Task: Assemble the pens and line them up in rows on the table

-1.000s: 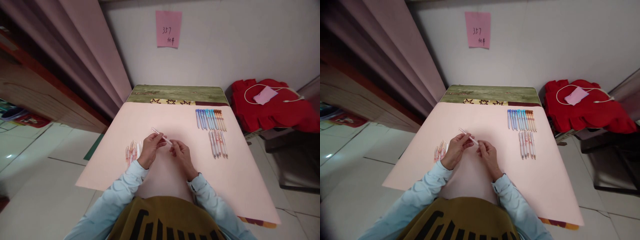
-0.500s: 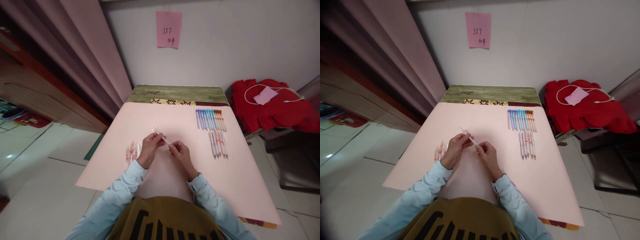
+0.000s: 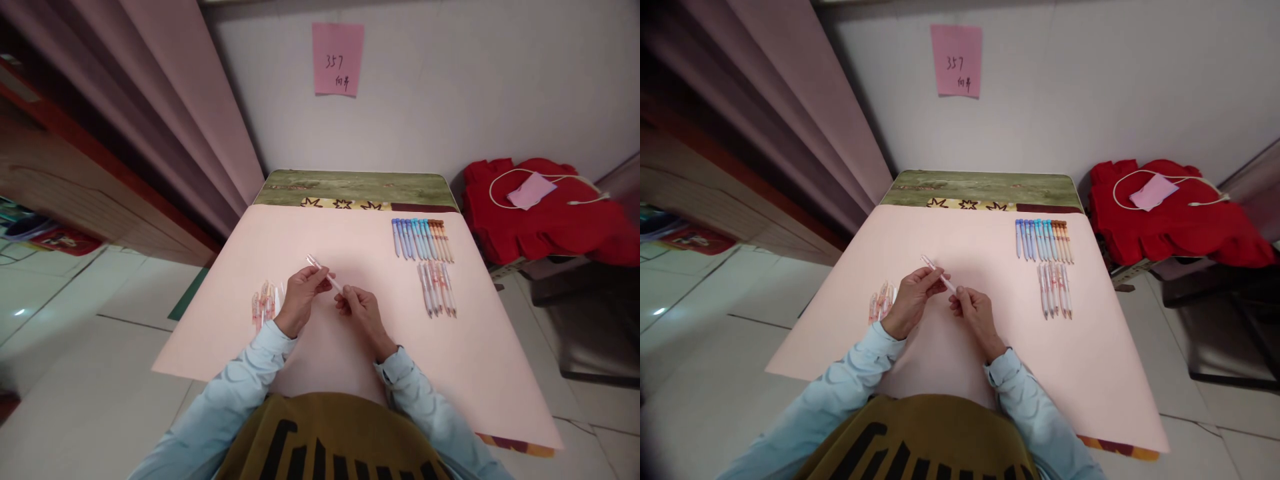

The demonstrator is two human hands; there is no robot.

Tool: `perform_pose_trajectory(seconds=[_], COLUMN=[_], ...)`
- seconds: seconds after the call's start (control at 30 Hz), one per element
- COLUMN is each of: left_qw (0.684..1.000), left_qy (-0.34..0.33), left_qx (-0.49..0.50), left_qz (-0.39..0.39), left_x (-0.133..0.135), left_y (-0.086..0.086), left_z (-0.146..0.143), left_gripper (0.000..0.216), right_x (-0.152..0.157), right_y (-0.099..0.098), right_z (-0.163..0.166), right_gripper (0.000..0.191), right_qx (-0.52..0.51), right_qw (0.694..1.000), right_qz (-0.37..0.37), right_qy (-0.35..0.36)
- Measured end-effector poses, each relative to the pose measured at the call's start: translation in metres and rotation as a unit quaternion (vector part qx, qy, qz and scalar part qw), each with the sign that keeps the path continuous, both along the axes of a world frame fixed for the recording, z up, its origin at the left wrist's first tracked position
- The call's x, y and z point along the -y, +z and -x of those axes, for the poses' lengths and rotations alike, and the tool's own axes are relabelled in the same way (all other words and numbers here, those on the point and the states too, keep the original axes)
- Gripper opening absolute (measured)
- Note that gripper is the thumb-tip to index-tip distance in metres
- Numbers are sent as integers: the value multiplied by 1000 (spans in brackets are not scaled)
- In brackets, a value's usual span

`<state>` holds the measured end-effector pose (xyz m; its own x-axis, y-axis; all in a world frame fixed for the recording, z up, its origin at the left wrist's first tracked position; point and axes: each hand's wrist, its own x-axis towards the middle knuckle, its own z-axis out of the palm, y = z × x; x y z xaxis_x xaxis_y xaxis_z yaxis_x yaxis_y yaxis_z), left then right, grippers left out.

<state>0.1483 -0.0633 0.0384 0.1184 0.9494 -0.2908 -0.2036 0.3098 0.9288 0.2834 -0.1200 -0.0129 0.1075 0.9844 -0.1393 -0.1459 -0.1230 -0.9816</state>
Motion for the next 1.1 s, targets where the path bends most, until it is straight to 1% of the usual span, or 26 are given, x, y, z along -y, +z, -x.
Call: perform_pose_trajectory(seconds=[0.03,0.13,0.23,0.33,0.4,0.53,0.6,0.7,0.77,0.8,0.9,1.0,1.1], left_qw=[1000,1000,1000,1000,1000,1000,1000,1000,999,999,1000,999,999], left_qy=[-1,2,-3,-7,-5,-7,-9,-15,-18,-18,-14,-18,-30], left_qx=[-1,-4,-8,-12,-13,-13,-14,-18,-23,-24,-24,-24,-25], left_qz=[-1,-1,-5,-9,-9,-10,-11,-15,-16,-16,-12,-15,-29], left_x=[0,0,1,1,1,2,2,3,3,3,3,4,6], left_y=[0,0,-1,-1,-1,1,1,1,0,0,0,-1,-2], left_z=[0,0,1,1,1,1,1,1,1,2,2,2,3], left_gripper=[31,30,30,30,30,30,30,30,30,30,31,30,29], right_x=[0,-1,-1,-1,0,-1,0,1,2,2,1,0,0], right_y=[1,0,-3,-3,-2,-3,-2,-1,1,1,0,-2,-2], right_z=[0,0,-1,0,0,0,0,-1,0,0,1,0,-1], right_gripper=[46,35,33,42,46,35,34,42,49,49,38,33,32], right_qx=[-2,16,22,2,-3,23,31,9,-4,-7,3,30,28], right_qw=[1000,999,999,1000,1000,999,999,1000,1000,1000,1000,998,999], right_qz=[-1,-24,-25,-4,-2,-27,-29,-2,16,16,-15,-34,-20], right_qy=[3,-23,-32,-3,-2,-31,-26,12,23,23,-9,-35,-9])
